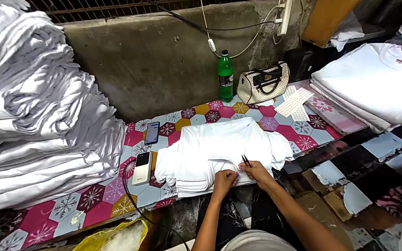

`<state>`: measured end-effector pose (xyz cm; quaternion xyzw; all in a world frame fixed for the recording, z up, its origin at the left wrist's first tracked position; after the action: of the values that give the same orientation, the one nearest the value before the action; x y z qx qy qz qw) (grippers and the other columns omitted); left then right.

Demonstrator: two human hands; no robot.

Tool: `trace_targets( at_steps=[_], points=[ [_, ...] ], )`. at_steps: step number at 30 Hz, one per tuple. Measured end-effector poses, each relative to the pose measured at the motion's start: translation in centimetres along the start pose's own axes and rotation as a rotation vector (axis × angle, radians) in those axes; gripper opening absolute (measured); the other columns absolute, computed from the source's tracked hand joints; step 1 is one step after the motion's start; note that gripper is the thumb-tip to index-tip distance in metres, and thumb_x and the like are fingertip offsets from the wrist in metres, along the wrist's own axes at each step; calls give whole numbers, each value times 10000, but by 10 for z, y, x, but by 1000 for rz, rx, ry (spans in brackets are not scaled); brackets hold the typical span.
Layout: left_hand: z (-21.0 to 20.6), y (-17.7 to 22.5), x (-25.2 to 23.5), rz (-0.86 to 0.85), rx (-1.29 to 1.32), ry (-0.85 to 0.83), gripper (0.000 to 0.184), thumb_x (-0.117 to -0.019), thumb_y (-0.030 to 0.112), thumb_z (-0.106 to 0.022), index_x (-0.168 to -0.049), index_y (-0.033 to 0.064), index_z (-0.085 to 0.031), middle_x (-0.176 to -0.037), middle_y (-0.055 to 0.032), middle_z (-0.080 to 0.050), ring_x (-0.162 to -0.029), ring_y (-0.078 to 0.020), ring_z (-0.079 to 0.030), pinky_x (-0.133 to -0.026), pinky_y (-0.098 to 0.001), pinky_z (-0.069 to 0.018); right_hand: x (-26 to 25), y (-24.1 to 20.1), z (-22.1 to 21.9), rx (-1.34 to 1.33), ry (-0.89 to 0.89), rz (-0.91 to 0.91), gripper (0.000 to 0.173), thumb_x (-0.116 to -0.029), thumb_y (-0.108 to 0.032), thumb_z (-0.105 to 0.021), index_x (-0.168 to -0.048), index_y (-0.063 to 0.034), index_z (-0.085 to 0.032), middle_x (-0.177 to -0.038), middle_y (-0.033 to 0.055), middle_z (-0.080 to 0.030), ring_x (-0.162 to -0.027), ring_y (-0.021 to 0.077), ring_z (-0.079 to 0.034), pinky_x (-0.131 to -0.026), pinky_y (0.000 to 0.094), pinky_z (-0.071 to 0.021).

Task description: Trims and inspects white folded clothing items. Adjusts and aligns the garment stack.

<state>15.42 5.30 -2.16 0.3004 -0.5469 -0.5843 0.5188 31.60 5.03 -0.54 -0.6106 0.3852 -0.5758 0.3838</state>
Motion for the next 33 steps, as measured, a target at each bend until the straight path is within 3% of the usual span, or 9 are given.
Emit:
trace_targets(
  at_steps=[3, 4, 7, 11, 14, 18, 23, 29, 33],
  points=[
    [3, 8, 1, -48, -70, -54, 413, -914, 117, -747, -1270, -69, -652, -1173, -202, -695, -1041, -242, -693, -957, -404, -558, 1, 2, 1, -9, -18, -18, 90, -989, -89, -653, -995, -5, -682, -617, -65, -494, -466, -1, -365, -450, 179, -319],
    [0, 10, -2, -63, -42, -48, 433, -904, 123, -758, -1271, -72, -637, -1159, -197, -693, -1041, -234, -691, -958, -398, -560, 0, 3, 0, -14, -23, -22, 89, -991, -85, -650, -999, -2, -680, -621, -62, -501, -466, -1, -369, -451, 179, -321],
    [-5, 10, -9, -68, 22, 31, 154, -958, 98, -685, -996, -49, -712, -820, -87, -725, -726, -122, -702, -763, -323, -603, -4, 4, 0, -7, -17, -18, 85, -1004, -73, -623, -1008, -1, -667, -617, -65, -481, -459, 0, -355, -444, 178, -313],
    [-2, 1, -7, 14, 22, 28, 150, -991, 72, -636, -1016, -52, -716, -776, -74, -718, -636, -103, -686, -681, -282, -606, 1, 1, 10, 169, -52, 3, 266, -1088, -230, -499, -1138, -16, -648, -714, -43, -504, -524, 23, -398, -498, 200, -356],
    [1, -6, 0, 73, 104, 75, 130, -977, 62, -641, -996, -49, -706, -760, -70, -708, -618, -103, -680, -650, -280, -604, 14, -4, 13, 345, -81, -19, 459, -1140, -311, -297, -1191, -26, -654, -720, -41, -525, -572, 49, -435, -562, 234, -385],
    [0, -8, 6, 100, 181, 87, 108, -963, 50, -654, -967, -46, -701, -726, -61, -696, -601, -106, -675, -631, -276, -602, 21, 4, 10, 627, -232, -45, 449, -1132, -244, -306, -1169, -3, -683, -802, 62, -583, -735, 171, -530, -767, 389, -466],
    [-4, -4, 7, 74, 184, 81, 96, -952, 47, -670, -962, -41, -707, -720, -52, -697, -588, -92, -667, -618, -266, -596, 10, 8, -7, 692, -261, -59, 444, -1126, -225, -309, -1137, 18, -680, -870, 125, -612, -819, 240, -566, -834, 456, -466],
    [-5, -13, 10, 65, 122, 64, 108, -969, 56, -654, -965, -42, -699, -718, -47, -692, -596, -87, -668, -631, -264, -597, -2, 19, -2, 712, -171, -13, 413, -1118, -235, -364, -1067, 18, -687, -871, 145, -632, -826, 272, -596, -826, 497, -478],
    [-16, -35, 31, 123, -78, -238, 198, -1003, 105, -617, -1054, -68, -697, -795, -91, -697, -658, -127, -669, -703, -319, -595, 18, 23, 23, 692, -173, -52, 421, -1120, -235, -366, -1082, 37, -685, -876, 151, -638, -818, 254, -594, -826, 465, -484]
  ],
)
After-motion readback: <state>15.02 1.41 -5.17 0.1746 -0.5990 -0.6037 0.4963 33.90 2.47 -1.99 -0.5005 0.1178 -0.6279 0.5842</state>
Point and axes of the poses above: each hand's wrist, its own x-axis away from the middle knuckle, its own z-axis out of the back of the hand, y = z × x, the point moved 5 cm from there along -x, towards the middle knuckle
